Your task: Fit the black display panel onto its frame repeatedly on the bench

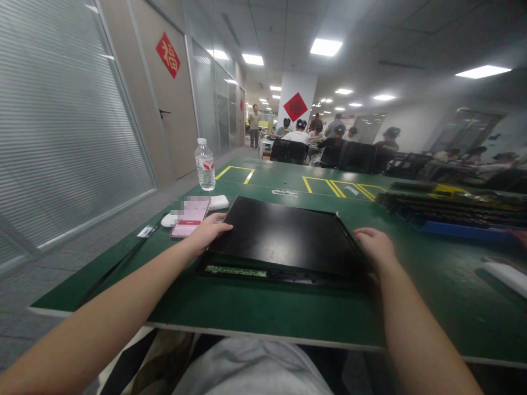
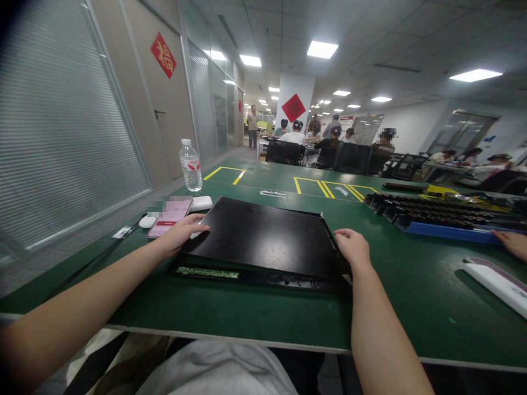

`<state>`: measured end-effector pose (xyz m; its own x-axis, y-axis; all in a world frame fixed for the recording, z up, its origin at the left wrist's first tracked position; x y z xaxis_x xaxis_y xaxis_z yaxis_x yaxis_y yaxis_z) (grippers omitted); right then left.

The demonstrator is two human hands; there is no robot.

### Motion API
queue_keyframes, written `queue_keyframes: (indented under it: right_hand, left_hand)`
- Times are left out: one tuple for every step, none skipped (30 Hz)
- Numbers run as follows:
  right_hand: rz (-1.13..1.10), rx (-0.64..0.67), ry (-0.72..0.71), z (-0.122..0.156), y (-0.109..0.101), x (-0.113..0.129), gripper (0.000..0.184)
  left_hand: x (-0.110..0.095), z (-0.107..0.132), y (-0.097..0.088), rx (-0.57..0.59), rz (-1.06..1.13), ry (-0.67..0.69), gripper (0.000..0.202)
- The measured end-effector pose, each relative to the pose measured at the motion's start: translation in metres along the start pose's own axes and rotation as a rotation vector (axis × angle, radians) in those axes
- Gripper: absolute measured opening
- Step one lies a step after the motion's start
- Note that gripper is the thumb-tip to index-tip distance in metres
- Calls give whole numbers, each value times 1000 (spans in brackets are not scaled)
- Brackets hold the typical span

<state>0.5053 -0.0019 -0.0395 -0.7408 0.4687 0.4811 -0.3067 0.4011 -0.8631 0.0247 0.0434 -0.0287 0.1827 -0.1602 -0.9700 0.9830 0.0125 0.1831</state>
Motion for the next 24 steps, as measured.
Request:
queue_keyframes:
  right_hand:
    - [10,18,2,-2,3,-3,27]
    - [16,41,-3,-4,5,-5,27]
    - [22,66,-10,-6,9,-7,27]
    - [34,85,-17,-7,11,-7,26]
    - [53,99,-27,-8,14,-8,26]
    - [75,110,-38,-9,16,-8,25]
    - [94,119,-51,-9,18,-7,25]
    - [107,133,-58,-9,21,-7,25]
    - [113,145,-64,-9,23,-6,26]
    - [111,155,-68,-9,24,-6,27]
    - [106,164,-68,-9,25,-6,28]
    - [100,172,-65,-9,26,-6,29]
    - [94,179,-63,-8,27,-6,31]
    - [88,189,-62,-8,27,-6,33]
    - [81,198,-63,-8,28,-6,35]
    - [75,207,-64,-7,28,-7,37]
    - [70,213,-65,-7,28,-7,39]
    - [68,217,-66,-7,28,-7,42]
    - [67,221,-64,-7,29,-7,44]
    - [66,225,-62,-7,29,-8,47]
    - [64,230,-59,-7,30,-8,48]
    - [64,234,-57,-8,30,-9,49]
    - [66,235,-57,-8,31,-10,50]
    - [69,235,-58,-9,31,-10,50]
  left_hand:
    - [1,-1,0,-1,16,-7,40]
    - [2,-1,0,4,31,-14,39]
    - [3,-2,0,11,45,-21,40]
    - [3,-3,0,23,57,-24,41]
    - [4,-3,0,34,65,-25,42]
    - [5,-4,0,45,69,-27,44]
    - [5,-4,0,55,68,-32,47]
    - [5,-4,1,65,66,-35,49]
    - [5,-4,1,74,64,-36,50]
    - [5,-4,1,82,62,-34,51]
    - [5,-4,1,88,61,-31,50]
    - [4,-4,2,91,61,-26,50]
    - [4,-3,2,92,60,-22,49]
    - [3,-3,2,90,59,-19,47]
    - [3,-2,2,85,58,-19,46]
    - [3,-2,3,79,57,-20,45]
    - [2,-2,3,74,57,-20,44]
    - [2,-1,3,69,58,-19,43]
    - [2,-1,3,68,59,-20,43]
    - [2,-1,3,70,60,-21,42]
    - [2,-1,3,72,60,-21,43]
    - [2,-1,3,75,60,-22,43]
    - [2,-1,3,78,59,-25,44]
    - [2,-1,3,81,57,-26,45]
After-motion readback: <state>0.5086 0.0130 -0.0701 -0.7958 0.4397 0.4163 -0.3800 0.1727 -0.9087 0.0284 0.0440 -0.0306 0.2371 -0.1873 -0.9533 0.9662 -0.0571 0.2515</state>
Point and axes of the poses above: each hand's wrist, its own z-axis away from the middle knuckle, its own y-axis out of the palm, x = y × z, the point moved 5 cm from there along -z, towards the middle knuckle, and after that the axes turned 10 degrees about z, right-handed, at the moved point
